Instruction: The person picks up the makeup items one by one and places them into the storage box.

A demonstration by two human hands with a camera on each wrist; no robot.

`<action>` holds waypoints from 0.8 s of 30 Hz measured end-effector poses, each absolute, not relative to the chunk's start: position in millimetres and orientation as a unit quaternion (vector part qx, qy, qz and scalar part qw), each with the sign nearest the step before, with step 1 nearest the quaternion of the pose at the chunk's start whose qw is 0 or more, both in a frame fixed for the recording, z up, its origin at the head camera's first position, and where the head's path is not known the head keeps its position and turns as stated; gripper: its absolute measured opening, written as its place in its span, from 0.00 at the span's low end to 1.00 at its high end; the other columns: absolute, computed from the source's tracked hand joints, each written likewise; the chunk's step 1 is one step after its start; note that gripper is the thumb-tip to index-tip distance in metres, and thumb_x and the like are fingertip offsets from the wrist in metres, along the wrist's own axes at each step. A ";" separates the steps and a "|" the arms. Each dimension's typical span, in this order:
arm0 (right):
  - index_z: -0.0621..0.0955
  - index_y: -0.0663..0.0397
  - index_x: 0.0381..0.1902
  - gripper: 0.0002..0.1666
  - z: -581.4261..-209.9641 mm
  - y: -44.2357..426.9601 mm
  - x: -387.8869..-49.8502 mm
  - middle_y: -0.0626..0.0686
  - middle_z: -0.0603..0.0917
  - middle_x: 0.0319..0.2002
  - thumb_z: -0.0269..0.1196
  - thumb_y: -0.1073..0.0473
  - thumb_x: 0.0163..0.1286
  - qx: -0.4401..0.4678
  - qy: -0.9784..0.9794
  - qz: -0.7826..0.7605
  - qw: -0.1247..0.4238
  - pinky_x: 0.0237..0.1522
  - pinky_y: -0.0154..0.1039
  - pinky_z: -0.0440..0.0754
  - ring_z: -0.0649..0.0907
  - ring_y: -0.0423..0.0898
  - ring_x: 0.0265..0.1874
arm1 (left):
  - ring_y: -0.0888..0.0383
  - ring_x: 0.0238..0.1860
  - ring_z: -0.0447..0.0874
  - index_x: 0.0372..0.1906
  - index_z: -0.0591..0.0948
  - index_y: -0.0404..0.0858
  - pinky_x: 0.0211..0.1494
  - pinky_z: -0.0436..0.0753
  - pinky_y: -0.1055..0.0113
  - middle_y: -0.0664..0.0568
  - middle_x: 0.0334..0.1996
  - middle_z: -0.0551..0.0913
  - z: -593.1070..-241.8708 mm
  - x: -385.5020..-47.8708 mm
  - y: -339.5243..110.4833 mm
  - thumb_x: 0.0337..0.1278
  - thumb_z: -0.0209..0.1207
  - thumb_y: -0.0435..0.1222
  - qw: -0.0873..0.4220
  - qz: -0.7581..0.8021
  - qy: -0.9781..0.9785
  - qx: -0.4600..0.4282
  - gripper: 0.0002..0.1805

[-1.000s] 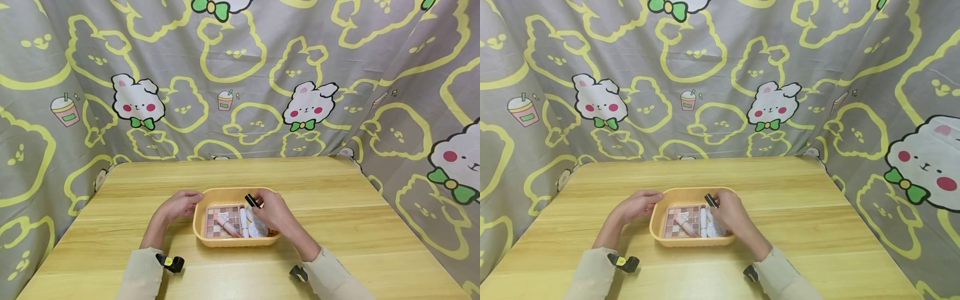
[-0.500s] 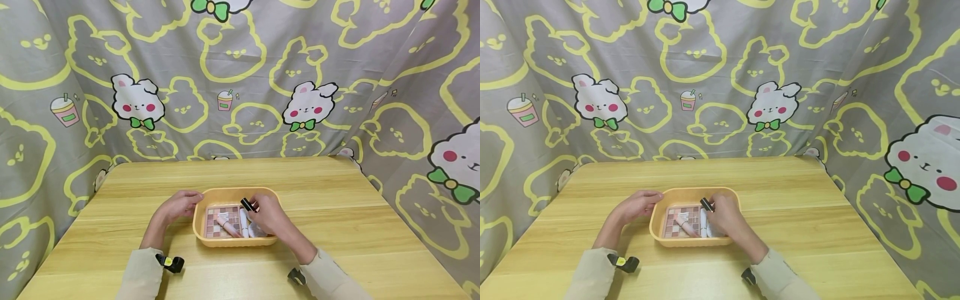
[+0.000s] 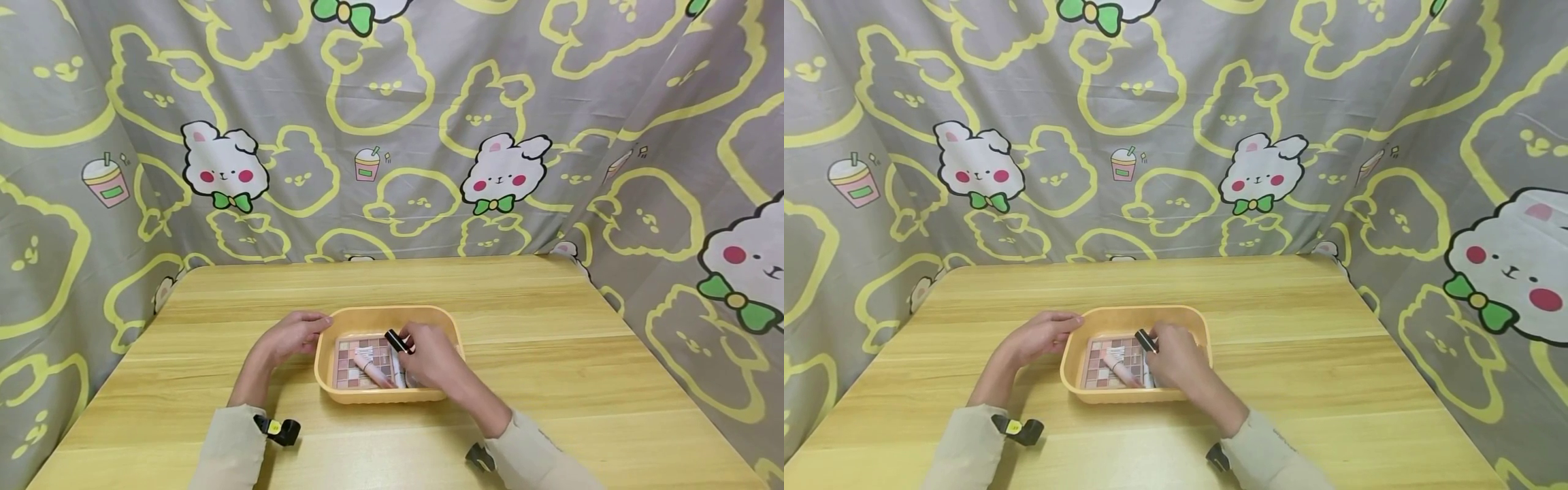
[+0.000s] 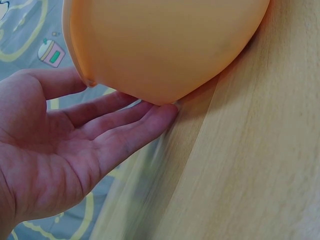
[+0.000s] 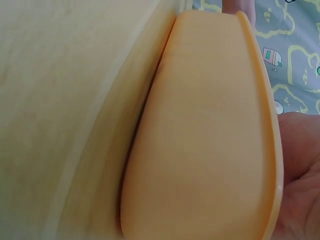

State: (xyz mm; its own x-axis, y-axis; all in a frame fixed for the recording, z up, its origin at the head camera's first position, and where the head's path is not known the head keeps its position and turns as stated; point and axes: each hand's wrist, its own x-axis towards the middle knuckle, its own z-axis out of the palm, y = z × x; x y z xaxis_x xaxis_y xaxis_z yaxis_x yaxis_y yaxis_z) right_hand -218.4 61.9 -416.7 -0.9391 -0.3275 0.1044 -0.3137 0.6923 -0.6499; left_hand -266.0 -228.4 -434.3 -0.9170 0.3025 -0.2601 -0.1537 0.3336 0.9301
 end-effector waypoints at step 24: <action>0.83 0.58 0.36 0.06 -422.5 50.6 -208.8 0.50 0.84 0.28 0.65 0.68 0.59 -0.204 0.920 -0.335 0.024 0.23 0.32 0.78 0.79 0.42 0.26 | 0.43 0.63 0.80 0.69 0.69 0.24 0.60 0.84 0.53 0.32 0.65 0.76 -433.8 -265.9 -228.4 0.78 0.50 0.44 0.196 0.571 0.796 0.044 0.30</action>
State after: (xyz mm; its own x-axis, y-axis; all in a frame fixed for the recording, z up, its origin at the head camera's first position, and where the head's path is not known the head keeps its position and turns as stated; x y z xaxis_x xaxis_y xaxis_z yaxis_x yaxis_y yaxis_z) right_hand -208.8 50.6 -422.5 -0.9157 -0.3912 0.0917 -0.3585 0.6923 -0.6263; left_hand -265.9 -228.4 -433.8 -0.9189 0.2949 -0.2619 -0.1538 0.3437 0.9264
